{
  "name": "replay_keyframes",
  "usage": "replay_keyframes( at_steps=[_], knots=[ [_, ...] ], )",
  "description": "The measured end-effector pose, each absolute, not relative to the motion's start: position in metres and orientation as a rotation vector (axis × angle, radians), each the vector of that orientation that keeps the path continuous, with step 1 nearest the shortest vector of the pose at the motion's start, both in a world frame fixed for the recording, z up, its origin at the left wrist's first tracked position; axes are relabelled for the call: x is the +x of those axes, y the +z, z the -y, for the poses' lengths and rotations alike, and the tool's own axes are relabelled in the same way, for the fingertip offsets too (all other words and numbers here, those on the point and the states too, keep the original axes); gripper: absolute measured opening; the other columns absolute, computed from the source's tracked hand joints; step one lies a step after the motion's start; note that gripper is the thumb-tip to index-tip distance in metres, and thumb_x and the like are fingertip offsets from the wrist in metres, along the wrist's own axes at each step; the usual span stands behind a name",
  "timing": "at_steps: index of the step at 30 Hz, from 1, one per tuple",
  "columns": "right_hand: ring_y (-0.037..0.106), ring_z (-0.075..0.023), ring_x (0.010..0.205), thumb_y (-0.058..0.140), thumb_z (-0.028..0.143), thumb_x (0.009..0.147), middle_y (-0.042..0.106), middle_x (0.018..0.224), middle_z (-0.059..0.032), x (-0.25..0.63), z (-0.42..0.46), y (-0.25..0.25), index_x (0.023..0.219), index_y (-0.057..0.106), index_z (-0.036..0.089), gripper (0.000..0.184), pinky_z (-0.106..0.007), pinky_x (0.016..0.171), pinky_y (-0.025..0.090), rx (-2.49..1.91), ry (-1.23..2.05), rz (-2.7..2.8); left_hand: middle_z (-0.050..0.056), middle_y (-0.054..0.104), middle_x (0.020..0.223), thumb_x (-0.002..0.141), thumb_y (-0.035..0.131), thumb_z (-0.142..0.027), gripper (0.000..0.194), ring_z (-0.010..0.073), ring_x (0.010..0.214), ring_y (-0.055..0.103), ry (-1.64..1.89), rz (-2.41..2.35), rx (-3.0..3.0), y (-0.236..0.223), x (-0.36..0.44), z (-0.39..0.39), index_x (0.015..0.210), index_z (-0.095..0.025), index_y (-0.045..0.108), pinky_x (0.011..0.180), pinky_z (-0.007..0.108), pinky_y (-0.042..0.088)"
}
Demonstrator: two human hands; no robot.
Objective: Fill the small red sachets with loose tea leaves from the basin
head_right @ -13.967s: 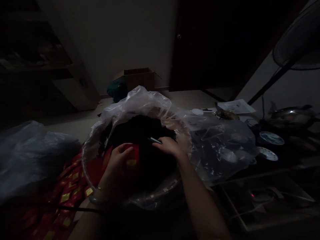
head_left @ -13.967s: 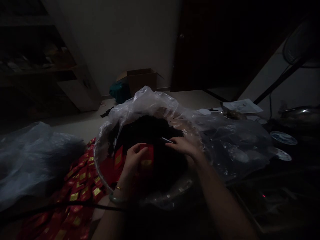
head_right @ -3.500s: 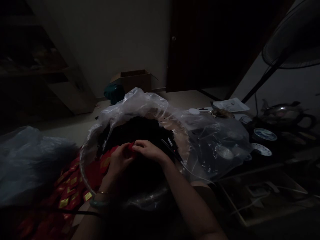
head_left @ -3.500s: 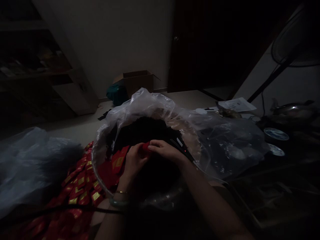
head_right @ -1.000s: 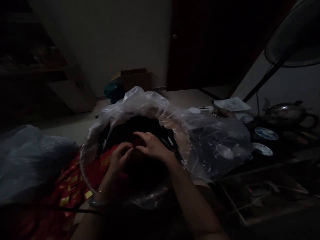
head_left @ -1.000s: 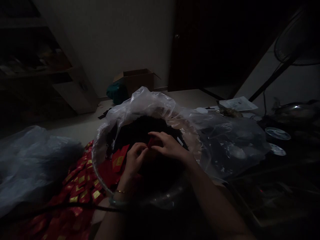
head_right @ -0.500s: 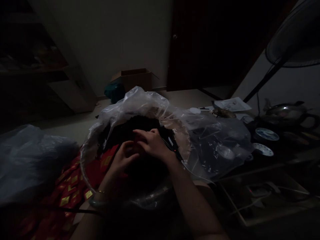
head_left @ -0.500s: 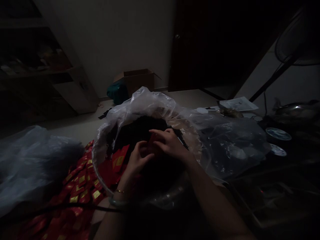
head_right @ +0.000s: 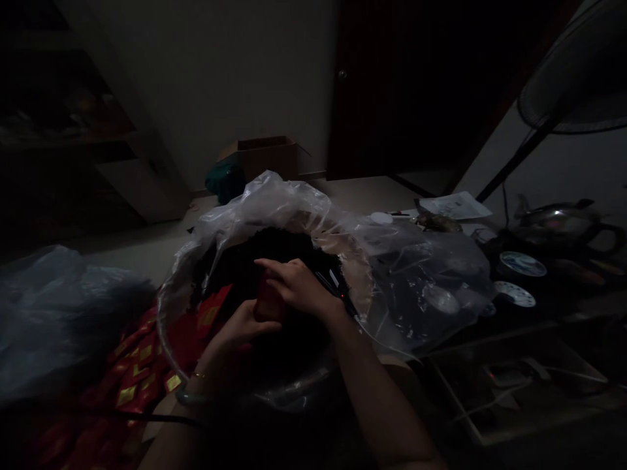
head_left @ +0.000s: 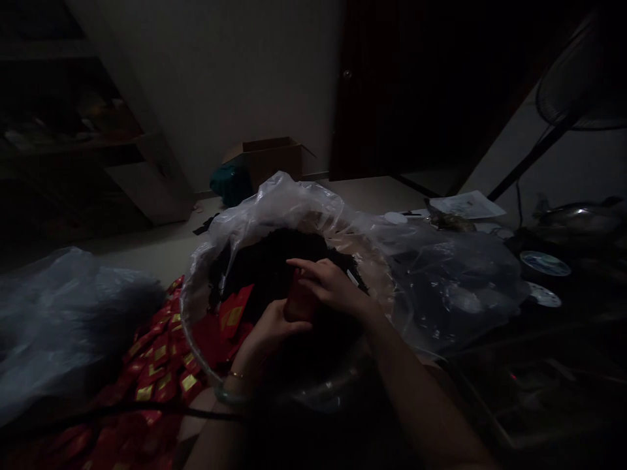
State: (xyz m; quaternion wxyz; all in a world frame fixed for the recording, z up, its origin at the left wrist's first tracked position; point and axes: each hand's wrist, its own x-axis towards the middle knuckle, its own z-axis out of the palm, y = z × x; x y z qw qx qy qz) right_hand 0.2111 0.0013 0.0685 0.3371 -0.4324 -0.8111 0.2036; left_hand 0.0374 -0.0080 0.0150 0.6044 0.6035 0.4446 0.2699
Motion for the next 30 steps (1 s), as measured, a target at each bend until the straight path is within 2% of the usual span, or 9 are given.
replay_keyframes(
  at_steps=[3, 7, 10, 15, 17, 20, 22, 27, 30],
  knots=[
    [0.06, -0.0159, 0.079, 0.051, 0.016, 0.087, 0.069, 0.087, -0.0004, 0.208, -0.003, 0.065, 0.132, 0.049, 0.027, 0.047, -0.031, 0.081, 0.044, -1.111, 0.519, 2.092, -0.002, 0.057, 0.059, 0.054, 0.077, -0.03, 0.028, 0.0101, 0.053, 0.049, 0.651, -1.023, 1.287, 0.019, 0.04, 0.009, 0.07, -0.012, 0.061, 0.052, 0.021, 0.038],
    [0.061, -0.0181, 0.087, 0.056, 0.016, 0.083, 0.069, 0.093, -0.0017, 0.21, -0.004, 0.065, 0.132, 0.048, 0.028, 0.051, -0.035, 0.087, 0.042, -1.119, 0.377, 1.968, -0.001, 0.059, 0.06, 0.051, 0.08, -0.034, 0.035, 0.0105, 0.054, 0.052, 0.727, -1.026, 1.227, 0.018, 0.041, 0.006, 0.071, -0.012, 0.062, 0.053, 0.022, 0.042],
    [0.06, -0.018, 0.081, 0.058, 0.016, 0.082, 0.07, 0.088, -0.0018, 0.211, -0.003, 0.067, 0.129, 0.052, 0.027, 0.049, -0.037, 0.09, 0.04, -1.188, 0.323, 2.021, -0.001, 0.06, 0.059, 0.049, 0.081, -0.032, 0.036, 0.0103, 0.053, 0.053, 0.733, -1.037, 1.206, 0.015, 0.043, 0.005, 0.071, -0.012, 0.062, 0.053, 0.022, 0.043],
    [0.06, -0.015, 0.08, 0.051, 0.014, 0.086, 0.07, 0.097, -0.002, 0.207, -0.003, 0.065, 0.129, 0.052, 0.026, 0.045, -0.032, 0.086, 0.042, -1.166, 0.456, 2.166, -0.001, 0.061, 0.058, 0.052, 0.08, -0.03, 0.032, 0.0108, 0.05, 0.054, 0.708, -0.987, 1.224, 0.012, 0.048, 0.01, 0.07, -0.011, 0.061, 0.05, 0.022, 0.043],
    [0.061, -0.0151, 0.081, 0.05, 0.014, 0.087, 0.07, 0.093, -0.0018, 0.205, -0.003, 0.063, 0.131, 0.05, 0.026, 0.046, -0.03, 0.083, 0.043, -1.151, 0.496, 2.196, 0.0, 0.062, 0.06, 0.054, 0.08, -0.032, 0.033, 0.0119, 0.052, 0.055, 0.721, -0.975, 1.238, 0.011, 0.049, 0.011, 0.073, -0.011, 0.062, 0.051, 0.023, 0.043],
    [0.061, -0.0143, 0.073, 0.047, 0.014, 0.089, 0.068, 0.078, 0.0, 0.202, -0.004, 0.062, 0.134, 0.047, 0.023, 0.046, -0.027, 0.078, 0.043, -1.133, 0.542, 2.25, 0.002, 0.066, 0.066, 0.055, 0.08, -0.036, 0.038, 0.0147, 0.059, 0.06, 0.785, -0.985, 1.208, 0.012, 0.049, 0.01, 0.079, -0.012, 0.063, 0.056, 0.024, 0.045],
    [0.061, -0.0138, 0.069, 0.046, 0.013, 0.089, 0.067, 0.075, -0.0001, 0.199, -0.005, 0.061, 0.135, 0.045, 0.02, 0.047, -0.027, 0.076, 0.043, -1.126, 0.565, 2.269, 0.003, 0.068, 0.072, 0.057, 0.078, -0.042, 0.043, 0.0165, 0.064, 0.062, 0.833, -0.987, 1.151, 0.013, 0.048, 0.008, 0.084, -0.012, 0.064, 0.06, 0.025, 0.046],
    [0.062, -0.0179, 0.089, 0.055, 0.014, 0.085, 0.068, 0.102, -0.0089, 0.196, -0.008, 0.057, 0.132, 0.049, 0.018, 0.047, -0.03, 0.083, 0.045, -1.195, 0.474, 2.201, 0.002, 0.067, 0.069, 0.055, 0.075, -0.055, 0.054, 0.0155, 0.063, 0.06, 0.935, -1.008, 1.016, 0.021, 0.049, 0.007, 0.087, -0.013, 0.067, 0.056, 0.023, 0.044],
    [0.062, -0.0178, 0.092, 0.056, 0.015, 0.085, 0.069, 0.104, -0.008, 0.196, -0.008, 0.056, 0.128, 0.053, 0.018, 0.043, -0.032, 0.088, 0.045, -1.21, 0.46, 2.21, 0.002, 0.064, 0.064, 0.06, 0.069, -0.061, 0.053, 0.012, 0.056, 0.054, 1.022, -1.099, 1.009, 0.023, 0.051, 0.009, 0.078, -0.012, 0.067, 0.051, 0.021, 0.04]
  ],
)
